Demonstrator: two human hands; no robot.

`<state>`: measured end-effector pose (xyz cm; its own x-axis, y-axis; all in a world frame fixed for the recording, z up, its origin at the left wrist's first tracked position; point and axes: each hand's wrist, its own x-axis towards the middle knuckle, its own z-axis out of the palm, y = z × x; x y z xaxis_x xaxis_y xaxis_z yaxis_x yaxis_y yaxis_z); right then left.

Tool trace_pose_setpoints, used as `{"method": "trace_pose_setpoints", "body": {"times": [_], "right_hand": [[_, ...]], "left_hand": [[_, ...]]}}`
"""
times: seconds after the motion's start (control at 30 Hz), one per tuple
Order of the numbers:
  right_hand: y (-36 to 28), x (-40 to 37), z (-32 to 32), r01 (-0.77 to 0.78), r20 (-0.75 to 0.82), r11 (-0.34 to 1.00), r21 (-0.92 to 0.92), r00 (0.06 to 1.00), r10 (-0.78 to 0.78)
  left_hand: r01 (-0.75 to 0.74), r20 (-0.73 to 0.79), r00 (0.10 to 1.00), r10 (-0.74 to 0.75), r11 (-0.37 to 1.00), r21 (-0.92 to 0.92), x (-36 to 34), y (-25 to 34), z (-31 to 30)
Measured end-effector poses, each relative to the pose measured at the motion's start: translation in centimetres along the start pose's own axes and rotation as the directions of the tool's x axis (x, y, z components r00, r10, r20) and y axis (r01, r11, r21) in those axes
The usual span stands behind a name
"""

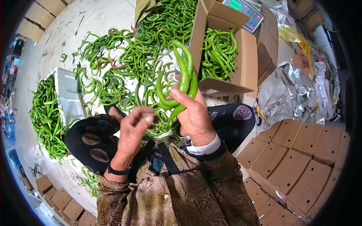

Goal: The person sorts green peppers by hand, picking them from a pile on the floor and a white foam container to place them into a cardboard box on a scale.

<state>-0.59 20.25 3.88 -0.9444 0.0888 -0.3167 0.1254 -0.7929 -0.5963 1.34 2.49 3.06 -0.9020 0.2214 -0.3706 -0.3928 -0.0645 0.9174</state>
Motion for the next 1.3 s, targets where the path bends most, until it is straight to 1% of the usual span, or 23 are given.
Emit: {"method": "trace_pose_setpoints", "body": {"times": [0.03, 0.13, 0.17, 0.23, 0.37, 0.47, 0.5, 0.57, 0.63, 0.7, 0.77, 0.83, 0.87, 0.9, 0.97, 1.03, 1.07, 1.1, 1.17, 1.2, 1.23, 1.27, 1.3], "right_hand": [[0.2, 0.0, 0.1, -0.001, 0.0, 1.0, 0.001, 1.0, 0.001], [0.7, -0.2, 0.5, -0.013, 0.024, 0.998, -0.065, 1.0, 0.014], [0.8, -0.2, 0.5, -0.014, 0.025, 0.998, -0.066, 1.0, 0.016], [0.8, -0.2, 0.5, 0.011, 0.054, 0.995, -0.096, 0.999, -0.006], [0.9, -0.1, 0.1, 0.036, 0.081, 0.994, -0.102, 0.996, -0.028], [0.0, 0.0, -0.6, -0.017, 0.321, 0.981, -0.195, 0.944, 0.08], [-0.1, 0.2, -1.1, -0.01, 0.324, 0.981, -0.194, 0.943, 0.073], [0.1, 0.2, -1.4, -0.007, 0.462, 0.983, -0.183, 0.882, 0.092], [0.3, 0.2, -1.8, 0.012, 0.461, 0.987, -0.16, 0.885, 0.064], [0.9, 0.7, -3.8, -0.15, 0.339, 0.876, -0.459, 0.881, 0.329], [0.8, -0.2, -3.8, -0.167, 0.277, 0.9, -0.403, 0.915, 0.294], [-0.2, -0.9, -4.1, -0.18, 0.126, 0.911, -0.372, 0.962, 0.241], [-0.3, -1.1, -4.5, -0.125, 0.132, 0.939, -0.321, 0.976, 0.175], [-0.7, -1.2, -4.6, -0.116, 0.133, 0.941, -0.319, 0.977, 0.166], [-1.6, -1.4, -4.9, -0.105, 0.157, 0.993, -0.059, 0.981, 0.113], [-2.6, -1.5, -5.6, -0.087, 0.18, 0.995, -0.045, 0.979, 0.094], [-3.4, -1.7, -5.4, -0.073, 0.201, 0.997, -0.028, 0.977, 0.077], [-4.1, -1.9, -5.4, -0.059, 0.221, 0.998, -0.009, 0.973, 0.06], [-5.5, -2.2, -5.4, -0.05, 0.243, 0.999, -0.006, 0.969, 0.05], [-6.3, -2.3, -5.1, -0.062, 0.237, 0.998, 0.032, 0.97, 0.053], [-7.0, -2.4, -5.1, -0.076, 0.23, 0.995, 0.071, 0.971, 0.058], [-7.8, -2.0, -5.4, -0.091, 0.307, 0.988, 0.126, 0.951, 0.049], [-8.8, -1.9, -5.3, -0.098, 0.299, 0.983, 0.158, 0.953, 0.047]], "left_hand": [[0.105, 0.112, 0.989, -0.098, 0.993, -0.062, 0.0, 0.2, 0.6], [0.3, 0.263, 0.94, -0.216, 0.892, -0.338, 0.5, -1.6, 1.4], [0.3, 0.262, 0.941, -0.216, 0.892, -0.339, 0.5, -1.6, 1.7], [0.4, 0.294, 0.91, -0.293, 0.808, -0.433, 0.5, -1.4, 2.0], [0.413, 0.339, 0.901, -0.271, 0.777, -0.476, 0.2, -2.2, 2.0], [0.372, 0.305, 0.916, -0.261, 0.837, -0.4, 0.1, -1.6, 2.1], [0.326, 0.334, 0.92, -0.206, 0.873, -0.362, -0.1, -0.9, 2.1], [0.27, 0.361, 0.921, -0.145, 0.906, -0.325, -0.4, 0.5, 1.5], [0.197, 0.405, 0.914, 0.014, 0.859, -0.473, -0.5, 1.5, 0.5], [0.038, 0.278, 0.952, 0.127, 0.854, -0.518, -0.6, 1.7, -0.8], [-0.082, 0.111, 0.98, 0.165, 0.843, -0.531, -0.2, 2.1, -2.4], [-0.13, -0.146, 0.987, 0.066, 0.867, -0.481, -0.1, 3.0, -3.0], [-0.161, -0.197, 0.976, 0.092, 0.915, -0.371, 0.0, 2.4, -3.7], [-0.164, -0.213, 0.971, 0.113, 0.957, -0.24, 0.0, 1.1, -4.7], [-0.016, -0.192, 0.981, 0.011, 0.999, -0.028, -0.7, -1.0, -5.2], [-0.015, -0.003, 1.0, 0.018, 0.917, 0.398, -2.3, -2.9, -5.3], [-0.106, 0.128, 0.991, 0.032, 0.771, 0.628, -3.4, -3.0, -4.8], [-0.216, 0.255, 0.967, 0.011, 0.564, 0.797, -4.5, -2.4, -4.0], [-0.373, 0.384, 0.921, 0.071, 0.453, 0.81, -5.8, -0.1, -2.1], [-0.352, 0.389, 0.921, 0.009, 0.447, 0.822, -6.3, 1.7, -1.4], [-0.36, 0.395, 0.918, 0.015, 0.445, 0.82, -6.8, 2.8, -1.2], [-0.353, 0.382, 0.923, 0.046, 0.498, 0.792, -7.2, 3.7, -1.3], [-0.349, 0.37, 0.926, 0.076, 0.548, 0.76, -7.5, 4.4, -1.5]]}}
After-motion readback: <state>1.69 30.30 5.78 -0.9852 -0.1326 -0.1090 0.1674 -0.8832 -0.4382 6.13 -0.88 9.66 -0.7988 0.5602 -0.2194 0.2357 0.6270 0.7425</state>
